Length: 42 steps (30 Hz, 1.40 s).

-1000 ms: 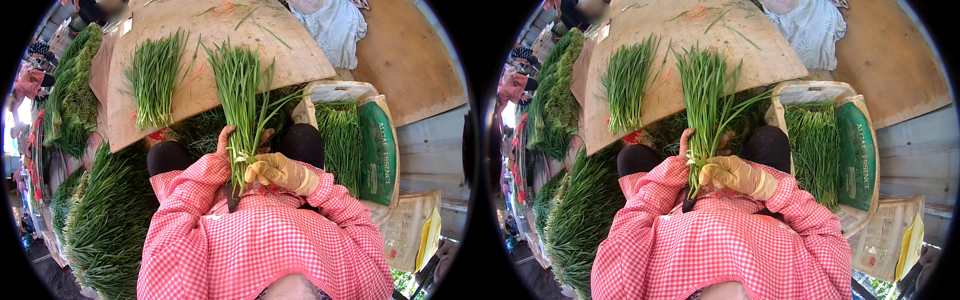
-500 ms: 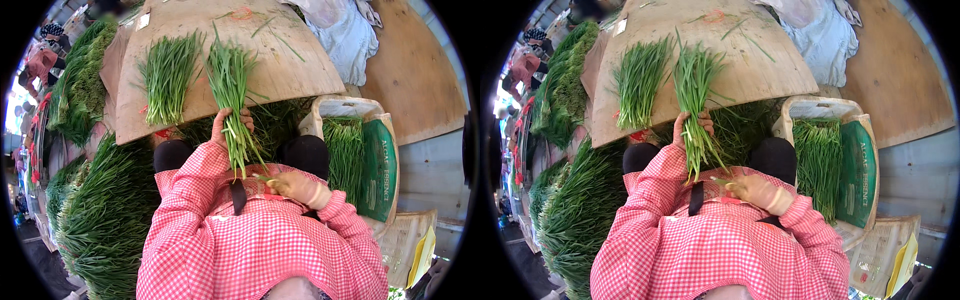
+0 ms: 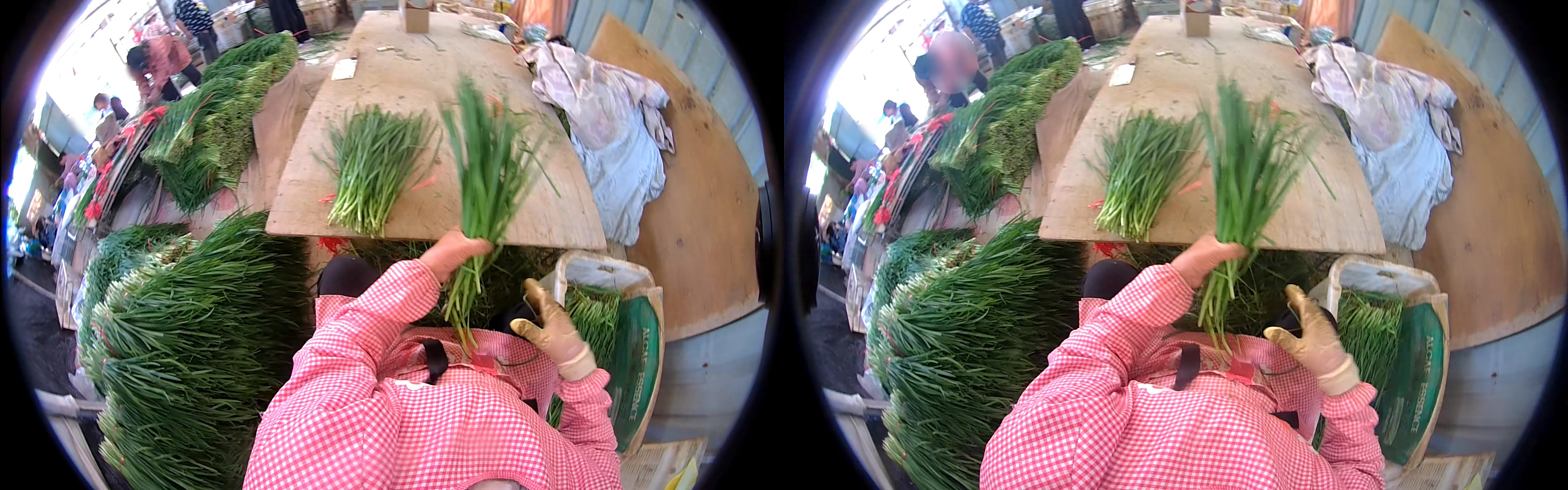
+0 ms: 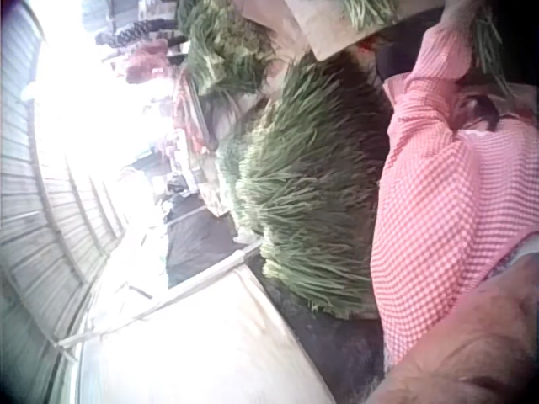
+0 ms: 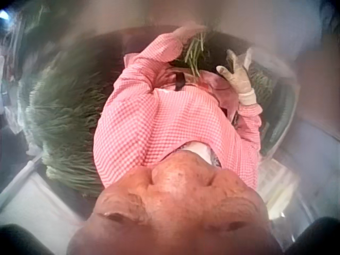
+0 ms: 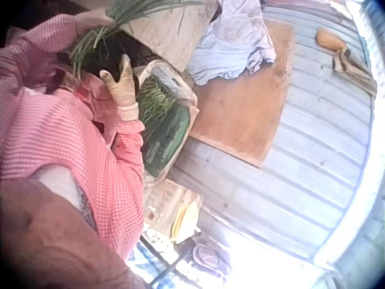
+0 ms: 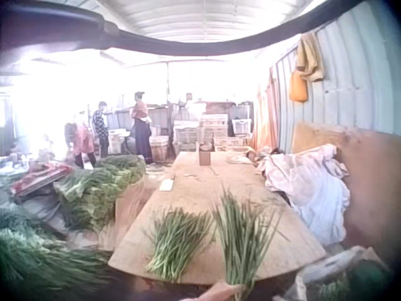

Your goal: The person sorts and bundles green chives by hand, removing yellowed leaves and placing finished bunches into a plastic crate.

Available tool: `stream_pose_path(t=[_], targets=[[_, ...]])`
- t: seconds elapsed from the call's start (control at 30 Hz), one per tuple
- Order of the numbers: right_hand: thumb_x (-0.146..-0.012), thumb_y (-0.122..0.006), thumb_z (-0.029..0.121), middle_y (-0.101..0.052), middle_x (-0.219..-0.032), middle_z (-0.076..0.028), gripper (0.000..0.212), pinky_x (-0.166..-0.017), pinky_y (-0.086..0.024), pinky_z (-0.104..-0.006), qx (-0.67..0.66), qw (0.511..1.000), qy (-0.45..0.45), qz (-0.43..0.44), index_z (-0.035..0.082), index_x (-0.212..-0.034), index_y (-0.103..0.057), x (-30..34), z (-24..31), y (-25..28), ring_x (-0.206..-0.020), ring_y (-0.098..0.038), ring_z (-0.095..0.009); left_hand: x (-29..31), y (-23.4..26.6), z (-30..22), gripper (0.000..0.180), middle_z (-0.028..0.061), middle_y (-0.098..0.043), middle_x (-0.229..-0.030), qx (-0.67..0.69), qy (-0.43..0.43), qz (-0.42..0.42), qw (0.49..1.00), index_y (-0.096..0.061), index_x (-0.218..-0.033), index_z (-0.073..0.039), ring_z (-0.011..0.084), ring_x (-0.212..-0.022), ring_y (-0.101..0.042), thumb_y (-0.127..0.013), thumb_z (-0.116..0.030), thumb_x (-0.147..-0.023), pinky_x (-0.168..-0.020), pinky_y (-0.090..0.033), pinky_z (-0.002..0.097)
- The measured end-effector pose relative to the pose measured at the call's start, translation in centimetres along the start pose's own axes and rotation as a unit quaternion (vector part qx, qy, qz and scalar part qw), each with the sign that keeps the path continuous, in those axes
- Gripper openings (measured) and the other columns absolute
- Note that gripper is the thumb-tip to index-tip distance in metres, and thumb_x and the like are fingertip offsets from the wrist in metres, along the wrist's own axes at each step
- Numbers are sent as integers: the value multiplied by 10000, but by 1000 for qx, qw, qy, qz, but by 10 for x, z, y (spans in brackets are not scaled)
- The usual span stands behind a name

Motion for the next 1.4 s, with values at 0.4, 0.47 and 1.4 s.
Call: stream_pose_path(t=[0.4, 0.47, 1.4], targets=[[-768, -694, 304, -573, -1009, -51, 531, -888, -438, -348, -720, 685, -93, -63, 81, -1193, -466, -105, -19, -67, -948, -547, -183, 30, -23, 26, 880, 258, -585, -838, -548, -90, -51, 830, -184, -1323, 36, 393, -770, -596, -679, -150, -618, -650, -491, 413], [-784, -679, 277, -576, -963, -35, 520, -854, -455, -331, -727, 680, -83, -53, 77, -1209, -456, -116, -26, -74, -916, -554, -162, 32, -16, 34, 957, 239, -583, -822, -559, -84, -38, 824, -155, -1342, 31, 398, -744, -588, -715, -153, -589, -662, -486, 414], [-876, -426, 422, -525, -1169, -98, 481, -909, -373, -429, -364, 910, -201, 1, 61, -1185, -501, -186, -30, -39, -1025, -495, -277, 466, -96, 306, 395, 143, -614, -964, 63, 289, -678, 674, -531, -1110, -36, 286, -861, -595, -600, -206, -761, -752, -468, 408]])
Point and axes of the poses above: each hand's wrist, its own x-axis away from the middle knuckle, its own y-axis out of the back of the hand, z = x × y, the point moved 3 cm from there along -x, towards the middle knuckle
